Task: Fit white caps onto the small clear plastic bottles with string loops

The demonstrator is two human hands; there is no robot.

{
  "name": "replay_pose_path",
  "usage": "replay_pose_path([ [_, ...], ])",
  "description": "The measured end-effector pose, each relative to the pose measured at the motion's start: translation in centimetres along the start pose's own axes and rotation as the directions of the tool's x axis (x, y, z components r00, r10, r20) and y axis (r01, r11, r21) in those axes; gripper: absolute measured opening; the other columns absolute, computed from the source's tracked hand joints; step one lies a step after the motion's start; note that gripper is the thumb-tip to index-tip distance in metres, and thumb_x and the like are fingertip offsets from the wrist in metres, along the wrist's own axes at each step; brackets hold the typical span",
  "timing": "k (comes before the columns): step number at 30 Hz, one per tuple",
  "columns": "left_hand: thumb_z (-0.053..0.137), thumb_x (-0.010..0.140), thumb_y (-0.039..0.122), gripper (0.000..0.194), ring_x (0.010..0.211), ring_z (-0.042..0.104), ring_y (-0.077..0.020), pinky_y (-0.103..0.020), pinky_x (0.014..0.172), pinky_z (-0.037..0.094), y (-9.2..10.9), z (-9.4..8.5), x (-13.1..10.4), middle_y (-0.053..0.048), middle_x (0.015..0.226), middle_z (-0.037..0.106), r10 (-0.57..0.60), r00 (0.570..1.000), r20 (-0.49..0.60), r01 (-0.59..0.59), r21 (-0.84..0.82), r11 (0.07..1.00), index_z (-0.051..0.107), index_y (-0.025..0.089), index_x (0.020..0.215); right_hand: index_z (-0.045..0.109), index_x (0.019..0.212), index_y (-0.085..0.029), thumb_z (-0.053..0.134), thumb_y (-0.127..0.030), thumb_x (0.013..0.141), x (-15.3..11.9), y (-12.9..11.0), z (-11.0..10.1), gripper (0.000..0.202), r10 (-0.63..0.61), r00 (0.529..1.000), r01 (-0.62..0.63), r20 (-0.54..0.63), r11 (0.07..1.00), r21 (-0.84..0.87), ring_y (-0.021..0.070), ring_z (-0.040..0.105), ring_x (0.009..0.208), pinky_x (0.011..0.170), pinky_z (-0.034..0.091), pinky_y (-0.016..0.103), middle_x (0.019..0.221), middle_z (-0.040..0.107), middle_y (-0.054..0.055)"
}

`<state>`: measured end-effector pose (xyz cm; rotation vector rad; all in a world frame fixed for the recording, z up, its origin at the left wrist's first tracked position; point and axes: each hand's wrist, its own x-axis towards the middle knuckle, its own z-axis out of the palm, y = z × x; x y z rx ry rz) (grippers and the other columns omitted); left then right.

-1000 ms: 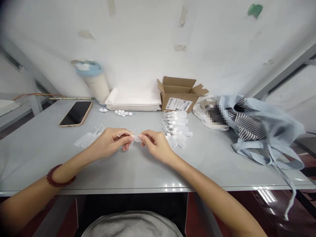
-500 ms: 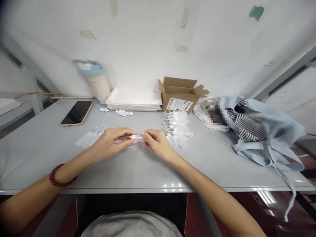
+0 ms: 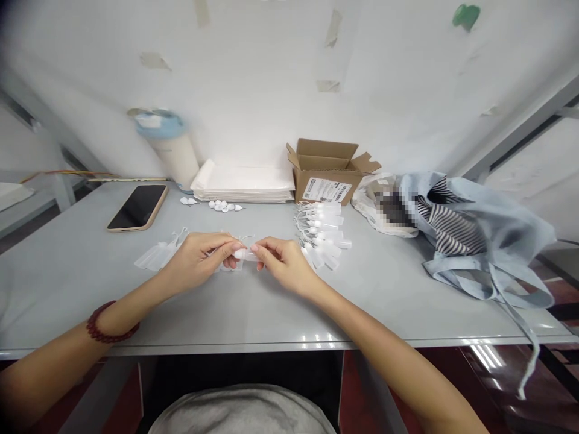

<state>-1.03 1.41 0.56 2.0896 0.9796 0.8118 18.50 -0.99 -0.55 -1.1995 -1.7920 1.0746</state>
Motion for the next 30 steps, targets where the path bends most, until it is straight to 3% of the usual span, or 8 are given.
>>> replay_pose_path([
  [4, 0.049, 0.09, 0.038, 0.036, 0.056, 0.057, -0.0116, -0.021, 0.054, 0.044, 0.3, -0.1, 0.1, -0.001, 0.063, 0.063, -0.135, 0.991, 0.014, 0.135, -0.093, 0.986, 0.061, 0.015, 0.065, 0.064, 0.084, -0.015, 0.047, -0.04, 0.091, -0.1, 0.1, 0.1, 0.031, -0.064, 0.998, 0.063, -0.011, 0.995, -0.077, 0.0079, 0.045, 0.053, 0.051, 0.035, 0.021, 0.064, 0.06, 0.0],
  [9, 0.062, 0.08, 0.042, 0.027, 0.054, 0.058, -0.012, -0.022, 0.052, 0.048, 0.5, -0.7, 0.3, 0.0, 0.065, 0.064, -0.233, 0.962, 0.144, 0.259, -0.199, 0.945, 0.067, 0.016, 0.081, 0.064, 0.09, -0.015, 0.047, -0.037, 0.091, -0.3, 0.2, 0.2, 0.028, -0.149, 0.986, 0.139, -0.072, 0.982, -0.125, 0.0099, 0.055, 0.059, 0.055, 0.04, 0.021, 0.069, 0.064, 0.002],
  [16, 0.058, 0.083, 0.043, 0.033, 0.057, 0.058, -0.0127, -0.023, 0.056, 0.05, 0.4, -0.8, 0.3, -0.001, 0.061, 0.061, -0.169, 0.971, 0.171, 0.206, -0.228, 0.952, 0.064, 0.015, 0.068, 0.062, 0.095, -0.017, 0.059, -0.039, 0.084, -0.2, 0.4, 0.1, 0.025, -0.258, 0.962, 0.232, -0.085, 0.943, -0.24, 0.0117, 0.053, 0.06, 0.056, 0.043, 0.023, 0.074, 0.063, 0.003],
  [19, 0.054, 0.086, 0.044, 0.039, 0.052, 0.056, -0.0116, -0.022, 0.053, 0.047, 0.3, -0.9, 0.3, -0.001, 0.057, 0.059, -0.163, 0.968, 0.193, 0.205, -0.218, 0.954, 0.06, 0.014, 0.061, 0.061, 0.1, -0.016, 0.054, -0.035, 0.088, -0.3, 0.5, 0.1, 0.023, -0.388, 0.919, 0.343, -0.073, 0.876, -0.34, 0.0127, 0.051, 0.061, 0.057, 0.042, 0.025, 0.075, 0.061, 0.005],
  [21, 0.054, 0.086, 0.044, 0.039, 0.052, 0.055, -0.0116, -0.022, 0.052, 0.045, 0.3, -0.8, 0.3, 0.0, 0.057, 0.058, -0.155, 0.969, 0.193, 0.193, -0.196, 0.961, 0.059, 0.015, 0.061, 0.061, 0.101, -0.016, 0.05, -0.034, 0.09, -0.4, 0.5, 0.2, 0.024, -0.41, 0.909, 0.358, -0.075, 0.861, -0.361, 0.0135, 0.051, 0.062, 0.058, 0.041, 0.026, 0.074, 0.061, 0.005],
  [25, 0.053, 0.087, 0.041, 0.037, 0.054, 0.052, -0.0115, -0.022, 0.053, 0.041, 0.2, -0.2, 0.0, 0.001, 0.053, 0.055, -0.055, 0.991, 0.124, 0.062, -0.051, 0.997, 0.057, 0.016, 0.059, 0.062, 0.092, -0.017, 0.045, -0.04, 0.092, -0.5, 0.3, 0.0, 0.029, -0.237, 0.969, 0.215, -0.066, 0.946, -0.242, 0.0112, 0.046, 0.056, 0.053, 0.036, 0.025, 0.066, 0.056, 0.001],
  [27, 0.053, 0.088, 0.039, 0.037, 0.053, 0.048, -0.011, -0.023, 0.053, 0.038, -0.1, 0.2, -0.2, 0.001, 0.054, 0.055, 0.066, 0.996, 0.066, -0.071, 0.076, 0.995, 0.057, 0.017, 0.059, 0.061, 0.082, -0.016, 0.044, -0.044, 0.091, -0.3, 0.1, -0.1, 0.033, -0.108, 0.994, 0.103, -0.031, 0.986, -0.129, 0.0089, 0.038, 0.05, 0.049, 0.031, 0.023, 0.056, 0.045, -0.003],
  [30, 0.051, 0.089, 0.036, 0.031, 0.052, 0.044, -0.0115, -0.024, 0.054, 0.036, -0.9, 0.8, -0.4, 0.0, 0.057, 0.054, 0.255, 0.967, -0.014, -0.242, 0.26, 0.935, 0.059, 0.018, 0.065, 0.051, 0.065, -0.017, 0.047, -0.052, 0.087, 0.0, 0.1, -0.2, 0.041, 0.047, 0.999, -0.048, 0.025, 0.998, 0.045, 0.0069, 0.03, 0.045, 0.044, 0.024, 0.022, 0.049, 0.034, -0.007],
])
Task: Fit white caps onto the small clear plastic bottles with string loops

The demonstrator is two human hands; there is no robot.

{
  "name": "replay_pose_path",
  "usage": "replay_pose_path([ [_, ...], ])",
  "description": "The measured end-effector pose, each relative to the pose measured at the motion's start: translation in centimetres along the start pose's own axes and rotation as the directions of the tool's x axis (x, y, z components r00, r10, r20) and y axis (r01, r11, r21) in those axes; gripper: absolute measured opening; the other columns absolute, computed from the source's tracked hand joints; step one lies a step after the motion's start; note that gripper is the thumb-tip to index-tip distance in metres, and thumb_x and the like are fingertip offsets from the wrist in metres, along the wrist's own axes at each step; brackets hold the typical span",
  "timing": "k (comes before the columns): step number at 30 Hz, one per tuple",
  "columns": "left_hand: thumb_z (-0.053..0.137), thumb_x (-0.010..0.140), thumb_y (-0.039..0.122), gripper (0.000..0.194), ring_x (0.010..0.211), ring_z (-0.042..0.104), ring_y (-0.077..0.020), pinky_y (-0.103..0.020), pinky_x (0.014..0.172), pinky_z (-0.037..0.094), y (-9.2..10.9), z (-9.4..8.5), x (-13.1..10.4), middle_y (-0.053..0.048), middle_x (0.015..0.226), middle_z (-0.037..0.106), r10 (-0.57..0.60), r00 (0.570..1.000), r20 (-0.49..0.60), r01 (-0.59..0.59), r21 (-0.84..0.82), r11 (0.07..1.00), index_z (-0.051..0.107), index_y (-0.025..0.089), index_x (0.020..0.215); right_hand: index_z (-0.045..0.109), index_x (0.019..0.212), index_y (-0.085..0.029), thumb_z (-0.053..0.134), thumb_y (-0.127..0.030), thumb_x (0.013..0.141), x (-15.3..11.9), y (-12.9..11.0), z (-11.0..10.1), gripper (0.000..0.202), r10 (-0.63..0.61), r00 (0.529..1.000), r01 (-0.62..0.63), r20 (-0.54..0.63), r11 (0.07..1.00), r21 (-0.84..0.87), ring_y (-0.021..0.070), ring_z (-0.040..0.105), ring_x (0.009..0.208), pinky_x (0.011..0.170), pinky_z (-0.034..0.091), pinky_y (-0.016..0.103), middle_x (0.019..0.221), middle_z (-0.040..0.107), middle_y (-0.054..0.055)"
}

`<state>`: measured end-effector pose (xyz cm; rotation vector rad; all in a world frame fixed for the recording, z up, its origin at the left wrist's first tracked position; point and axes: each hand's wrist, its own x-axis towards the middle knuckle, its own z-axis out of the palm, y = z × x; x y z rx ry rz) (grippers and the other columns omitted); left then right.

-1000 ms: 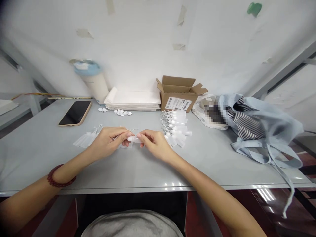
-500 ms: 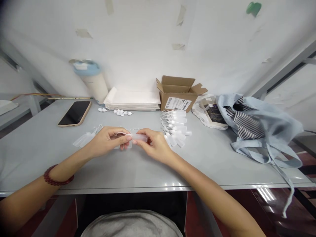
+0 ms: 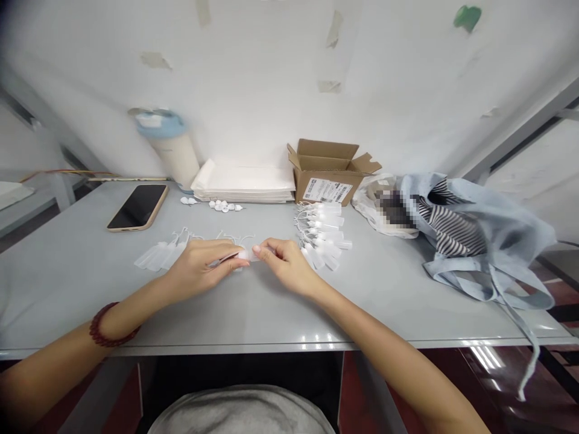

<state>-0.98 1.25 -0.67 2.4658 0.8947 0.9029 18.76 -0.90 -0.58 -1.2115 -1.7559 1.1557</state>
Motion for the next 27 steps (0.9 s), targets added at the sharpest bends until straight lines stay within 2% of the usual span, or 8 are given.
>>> replay_pose_path([
  [4, 0.051, 0.09, 0.033, 0.025, 0.054, 0.044, -0.0118, -0.024, 0.055, 0.035, -0.3, 0.3, -0.1, 0.0, 0.06, 0.054, 0.056, 0.998, -0.04, -0.054, 0.052, 0.997, 0.061, 0.018, 0.072, 0.042, 0.06, -0.019, 0.049, -0.056, 0.084, 0.3, 0.2, 0.0, 0.045, 0.092, 0.995, -0.099, 0.048, 0.98, 0.172, 0.0066, 0.03, 0.041, 0.042, 0.024, 0.023, 0.046, 0.033, -0.007],
  [6, 0.053, 0.089, 0.034, 0.025, 0.055, 0.046, -0.0116, -0.023, 0.055, 0.036, -0.1, 0.0, 0.0, 0.0, 0.061, 0.055, -0.019, 1.0, -0.024, 0.018, -0.017, 1.0, 0.06, 0.017, 0.072, 0.051, 0.067, -0.018, 0.05, -0.054, 0.085, 0.2, 0.2, 0.0, 0.04, 0.068, 0.997, -0.075, 0.046, 0.981, 0.181, 0.0074, 0.033, 0.043, 0.044, 0.028, 0.023, 0.049, 0.036, -0.007],
  [10, 0.048, 0.091, 0.037, 0.031, 0.056, 0.055, -0.0107, -0.021, 0.055, 0.039, 0.6, -0.6, 0.4, 0.001, 0.062, 0.058, -0.209, 0.971, 0.119, 0.23, -0.204, 0.952, 0.058, 0.016, 0.071, 0.063, 0.093, -0.016, 0.053, -0.047, 0.085, 0.1, -0.1, -0.1, 0.033, -0.04, 0.999, 0.041, -0.024, 0.998, 0.05, 0.0085, 0.04, 0.05, 0.049, 0.031, 0.023, 0.057, 0.045, -0.004],
  [14, 0.042, 0.094, 0.039, 0.034, 0.056, 0.058, -0.0105, -0.021, 0.056, 0.04, 0.9, -0.7, 0.5, 0.002, 0.065, 0.058, -0.233, 0.953, 0.194, 0.274, -0.224, 0.935, 0.054, 0.017, 0.071, 0.064, 0.097, -0.016, 0.055, -0.043, 0.085, 0.0, -0.1, -0.2, 0.031, -0.085, 0.995, 0.086, -0.056, 0.996, 0.002, 0.0084, 0.04, 0.053, 0.051, 0.033, 0.024, 0.067, 0.053, -0.001],
  [17, 0.039, 0.095, 0.035, 0.036, 0.055, 0.054, -0.0102, -0.021, 0.054, 0.037, 0.7, -0.4, 0.4, 0.002, 0.06, 0.056, -0.151, 0.97, 0.192, 0.177, -0.124, 0.976, 0.052, 0.017, 0.067, 0.066, 0.092, -0.015, 0.053, -0.041, 0.086, 0.1, -0.1, -0.3, 0.03, -0.081, 0.995, 0.08, -0.049, 0.996, -0.026, 0.0081, 0.037, 0.053, 0.051, 0.03, 0.024, 0.066, 0.052, -0.001],
  [21, 0.038, 0.097, 0.028, 0.034, 0.051, 0.046, -0.0101, -0.023, 0.052, 0.034, 0.0, 0.3, -0.1, 0.002, 0.057, 0.052, 0.067, 0.993, 0.097, -0.074, 0.074, 0.994, 0.05, 0.017, 0.066, 0.066, 0.084, -0.015, 0.054, -0.043, 0.084, 0.2, 0.1, -0.4, 0.031, -0.004, 1.0, 0.004, -0.003, 0.998, 0.065, 0.0076, 0.03, 0.048, 0.047, 0.025, 0.023, 0.052, 0.039, -0.005],
  [24, 0.037, 0.097, 0.026, 0.032, 0.049, 0.044, -0.0114, -0.025, 0.048, 0.032, -0.5, 0.9, -0.5, 0.001, 0.058, 0.051, 0.246, 0.968, 0.047, -0.248, 0.314, 0.916, 0.05, 0.016, 0.069, 0.062, 0.074, -0.015, 0.06, -0.047, 0.079, 0.5, 0.3, -0.5, 0.033, 0.104, 0.992, -0.117, 0.065, 0.962, 0.247, 0.0069, 0.025, 0.046, 0.044, 0.02, 0.023, 0.048, 0.029, -0.008],
  [27, 0.038, 0.097, 0.022, 0.03, 0.049, 0.046, -0.013, -0.027, 0.046, 0.033, -0.7, 1.1, -0.6, 0.0, 0.059, 0.051, 0.369, 0.927, 0.067, -0.348, 0.522, 0.779, 0.052, 0.015, 0.072, 0.047, 0.057, -0.017, 0.067, -0.049, 0.073, 0.7, 0.4, -0.4, 0.04, 0.204, 0.971, -0.236, 0.124, 0.892, 0.385, 0.0051, 0.017, 0.046, 0.042, 0.013, 0.023, 0.05, 0.023, -0.009],
])
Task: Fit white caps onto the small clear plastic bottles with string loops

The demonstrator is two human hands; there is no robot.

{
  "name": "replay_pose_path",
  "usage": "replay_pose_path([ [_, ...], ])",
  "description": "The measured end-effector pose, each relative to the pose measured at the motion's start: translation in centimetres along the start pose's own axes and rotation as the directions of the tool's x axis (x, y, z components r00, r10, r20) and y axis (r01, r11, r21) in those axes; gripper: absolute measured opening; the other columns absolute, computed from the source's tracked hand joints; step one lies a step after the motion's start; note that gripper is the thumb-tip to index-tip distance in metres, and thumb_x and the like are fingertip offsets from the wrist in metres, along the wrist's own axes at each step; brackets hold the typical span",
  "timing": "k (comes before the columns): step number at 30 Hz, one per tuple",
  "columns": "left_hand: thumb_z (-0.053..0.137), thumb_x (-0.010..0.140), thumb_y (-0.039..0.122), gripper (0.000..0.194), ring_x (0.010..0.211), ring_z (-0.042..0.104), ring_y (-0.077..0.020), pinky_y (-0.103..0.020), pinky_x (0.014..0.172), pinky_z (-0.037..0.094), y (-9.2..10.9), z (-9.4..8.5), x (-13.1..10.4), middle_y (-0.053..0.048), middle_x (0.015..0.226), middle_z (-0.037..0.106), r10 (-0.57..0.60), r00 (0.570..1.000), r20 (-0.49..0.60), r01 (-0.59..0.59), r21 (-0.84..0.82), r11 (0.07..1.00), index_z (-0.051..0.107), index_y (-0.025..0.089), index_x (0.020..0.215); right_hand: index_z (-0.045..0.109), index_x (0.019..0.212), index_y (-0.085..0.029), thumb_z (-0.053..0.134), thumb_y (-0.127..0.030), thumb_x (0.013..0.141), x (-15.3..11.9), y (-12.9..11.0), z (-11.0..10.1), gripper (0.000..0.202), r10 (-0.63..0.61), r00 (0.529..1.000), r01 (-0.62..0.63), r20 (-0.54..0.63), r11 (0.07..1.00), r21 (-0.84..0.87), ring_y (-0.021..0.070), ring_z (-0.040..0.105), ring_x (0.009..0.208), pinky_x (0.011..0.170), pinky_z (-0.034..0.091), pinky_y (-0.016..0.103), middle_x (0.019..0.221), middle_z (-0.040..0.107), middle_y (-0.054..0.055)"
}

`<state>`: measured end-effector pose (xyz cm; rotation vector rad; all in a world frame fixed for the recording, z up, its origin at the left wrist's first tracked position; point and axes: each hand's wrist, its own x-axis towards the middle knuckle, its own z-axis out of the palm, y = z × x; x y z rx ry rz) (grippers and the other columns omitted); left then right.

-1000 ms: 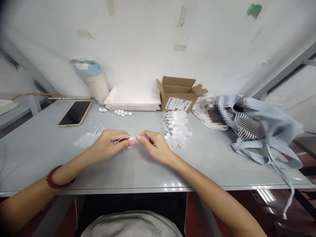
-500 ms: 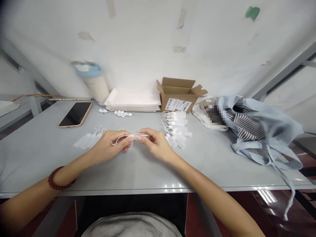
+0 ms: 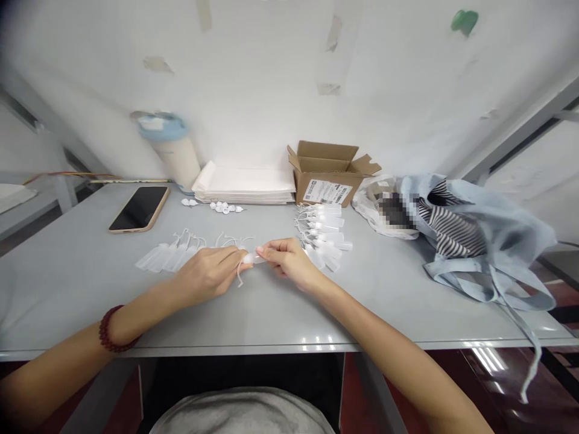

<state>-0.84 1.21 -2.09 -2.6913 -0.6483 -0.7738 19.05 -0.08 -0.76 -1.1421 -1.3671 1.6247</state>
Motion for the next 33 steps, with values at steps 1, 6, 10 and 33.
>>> replay_pose_path([
  [1, 0.038, 0.097, 0.02, 0.028, 0.05, 0.047, -0.0133, -0.027, 0.046, 0.033, 0.0, 0.0, 0.0, 0.0, 0.06, 0.052, 0.03, 1.0, -0.009, -0.03, 0.059, 0.998, 0.052, 0.015, 0.073, 0.042, 0.055, -0.018, 0.069, -0.048, 0.071, 0.0, 0.0, 0.0, 0.044, 0.032, 0.999, -0.032, 0.004, 0.999, 0.034, 0.0046, 0.015, 0.045, 0.042, 0.011, 0.023, 0.05, 0.021, -0.009],
  [6, 0.039, 0.096, 0.013, 0.022, 0.051, 0.049, -0.0136, -0.028, 0.047, 0.037, 0.3, -0.4, 0.2, 0.0, 0.06, 0.052, 0.127, 0.991, -0.035, -0.118, 0.191, 0.975, 0.053, 0.013, 0.08, 0.034, 0.053, -0.019, 0.071, -0.047, 0.07, 0.0, -0.1, -0.1, 0.049, 0.113, 0.993, -0.115, 0.018, 0.989, 0.096, 0.0031, 0.011, 0.043, 0.041, 0.007, 0.022, 0.049, 0.018, -0.01],
  [10, 0.039, 0.096, 0.012, 0.019, 0.05, 0.048, -0.0134, -0.028, 0.046, 0.037, 0.5, -0.5, 0.3, 0.001, 0.059, 0.051, 0.174, 0.983, -0.054, -0.155, 0.253, 0.955, 0.054, 0.011, 0.085, 0.032, 0.053, -0.019, 0.071, -0.046, 0.071, 0.1, 0.0, -0.4, 0.05, 0.146, 0.988, -0.15, 0.045, 0.983, 0.104, 0.0033, 0.011, 0.043, 0.041, 0.006, 0.022, 0.048, 0.017, -0.01],
  [33, 0.038, 0.082, 0.019, 0.036, 0.108, 0.057, -0.031, -0.042, 0.096, 0.041, -14.5, -0.6, -3.5, -0.017, 0.112, 0.064, -0.741, 0.648, 0.177, 0.723, 0.163, 0.671, 0.065, 0.011, 0.104, 0.064, 0.079, -0.016, 0.059, -0.028, 0.076, -1.1, -3.3, -7.6, 0.014, -0.248, 0.91, -0.247, -0.332, 0.319, -0.915, 0.0187, 0.059, 0.072, 0.06, 0.038, 0.026, 0.077, 0.067, 0.006],
])
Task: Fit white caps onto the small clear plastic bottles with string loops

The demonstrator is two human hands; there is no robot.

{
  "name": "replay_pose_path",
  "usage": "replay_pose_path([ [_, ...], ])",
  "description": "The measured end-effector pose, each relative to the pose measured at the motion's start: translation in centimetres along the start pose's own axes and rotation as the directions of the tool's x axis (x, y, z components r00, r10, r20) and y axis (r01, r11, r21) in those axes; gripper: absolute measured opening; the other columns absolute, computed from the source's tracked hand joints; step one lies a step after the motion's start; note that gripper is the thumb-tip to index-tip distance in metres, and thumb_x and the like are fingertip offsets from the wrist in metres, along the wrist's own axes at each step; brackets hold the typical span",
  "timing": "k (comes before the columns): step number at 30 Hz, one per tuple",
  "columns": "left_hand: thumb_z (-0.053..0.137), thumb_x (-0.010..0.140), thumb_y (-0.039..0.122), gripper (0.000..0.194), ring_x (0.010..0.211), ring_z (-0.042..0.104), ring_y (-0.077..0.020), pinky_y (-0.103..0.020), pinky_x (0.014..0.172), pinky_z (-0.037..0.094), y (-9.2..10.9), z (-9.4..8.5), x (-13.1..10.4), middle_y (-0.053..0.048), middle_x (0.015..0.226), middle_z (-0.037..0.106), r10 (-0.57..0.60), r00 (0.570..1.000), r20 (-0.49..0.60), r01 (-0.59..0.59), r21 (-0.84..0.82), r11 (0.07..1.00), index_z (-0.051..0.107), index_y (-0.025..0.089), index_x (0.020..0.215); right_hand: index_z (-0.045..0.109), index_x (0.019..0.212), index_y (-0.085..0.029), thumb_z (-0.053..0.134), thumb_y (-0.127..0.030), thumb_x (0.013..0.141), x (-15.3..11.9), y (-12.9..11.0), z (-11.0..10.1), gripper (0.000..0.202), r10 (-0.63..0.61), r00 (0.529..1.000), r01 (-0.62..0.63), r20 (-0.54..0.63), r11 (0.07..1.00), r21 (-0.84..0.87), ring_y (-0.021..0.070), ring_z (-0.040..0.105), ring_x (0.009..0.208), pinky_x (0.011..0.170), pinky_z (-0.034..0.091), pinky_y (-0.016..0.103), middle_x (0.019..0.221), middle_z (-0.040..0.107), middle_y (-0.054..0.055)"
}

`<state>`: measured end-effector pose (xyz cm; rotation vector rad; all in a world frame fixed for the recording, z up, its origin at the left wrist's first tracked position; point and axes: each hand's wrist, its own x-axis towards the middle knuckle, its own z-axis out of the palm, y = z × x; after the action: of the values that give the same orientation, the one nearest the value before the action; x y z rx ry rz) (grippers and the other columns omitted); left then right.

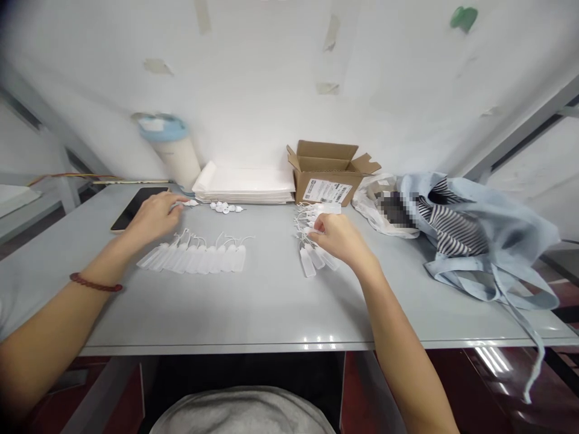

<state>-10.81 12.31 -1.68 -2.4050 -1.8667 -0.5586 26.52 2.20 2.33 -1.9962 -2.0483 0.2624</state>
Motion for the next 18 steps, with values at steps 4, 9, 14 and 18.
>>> replay_pose_path([
  [4, 0.035, 0.078, 0.012, 0.043, 0.121, 0.05, -0.0258, -0.035, 0.103, 0.036, -1.2, 0.7, 1.0, -0.013, 0.125, 0.06, 0.031, 0.997, 0.072, -0.032, 0.011, 0.999, 0.062, 0.011, 0.111, 0.062, 0.087, -0.014, 0.058, -0.021, 0.077, -0.1, -0.1, 0.7, 0.013, -0.044, 0.999, 0.043, -0.012, 0.996, -0.073, 0.0231, 0.059, 0.084, 0.068, 0.042, 0.03, 0.088, 0.066, 0.009],
  [9, 0.035, 0.075, 0.014, 0.048, 0.12, 0.052, -0.0249, -0.034, 0.105, 0.035, -1.6, 1.5, 1.4, -0.011, 0.127, 0.059, 0.023, 0.994, 0.104, -0.02, -0.026, 0.999, 0.061, 0.011, 0.115, 0.059, 0.102, -0.011, 0.054, -0.019, 0.083, -0.4, -2.2, 2.9, 0.022, -0.287, 0.935, 0.291, -0.206, 0.957, -0.013, 0.0275, 0.053, 0.101, 0.085, 0.044, 0.038, 0.103, 0.06, 0.015],
  [14, 0.041, 0.075, 0.02, 0.046, 0.106, 0.06, -0.0306, -0.038, 0.096, 0.042, -1.5, 1.2, 1.3, -0.015, 0.115, 0.065, -0.012, 0.992, 0.127, 0.016, -0.028, 0.999, 0.061, 0.008, 0.114, 0.053, 0.118, -0.016, 0.042, -0.023, 0.093, -2.1, -5.3, 5.5, 0.029, -0.605, 0.787, 0.616, -0.12, 0.782, 0.099, 0.026, 0.051, 0.103, 0.089, 0.044, 0.041, 0.112, 0.056, 0.016],
  [18, 0.043, 0.073, 0.021, 0.044, 0.1, 0.062, -0.0294, -0.036, 0.093, 0.043, -1.0, 0.8, 1.2, -0.015, 0.11, 0.067, -0.05, 0.986, 0.16, 0.054, -0.024, 0.998, 0.061, 0.009, 0.112, 0.053, 0.123, -0.017, 0.041, -0.026, 0.094, -3.1, -6.7, 6.7, 0.032, -0.68, 0.733, 0.67, 0.005, 0.724, 0.164, 0.0245, 0.051, 0.105, 0.09, 0.045, 0.041, 0.114, 0.054, 0.015],
])
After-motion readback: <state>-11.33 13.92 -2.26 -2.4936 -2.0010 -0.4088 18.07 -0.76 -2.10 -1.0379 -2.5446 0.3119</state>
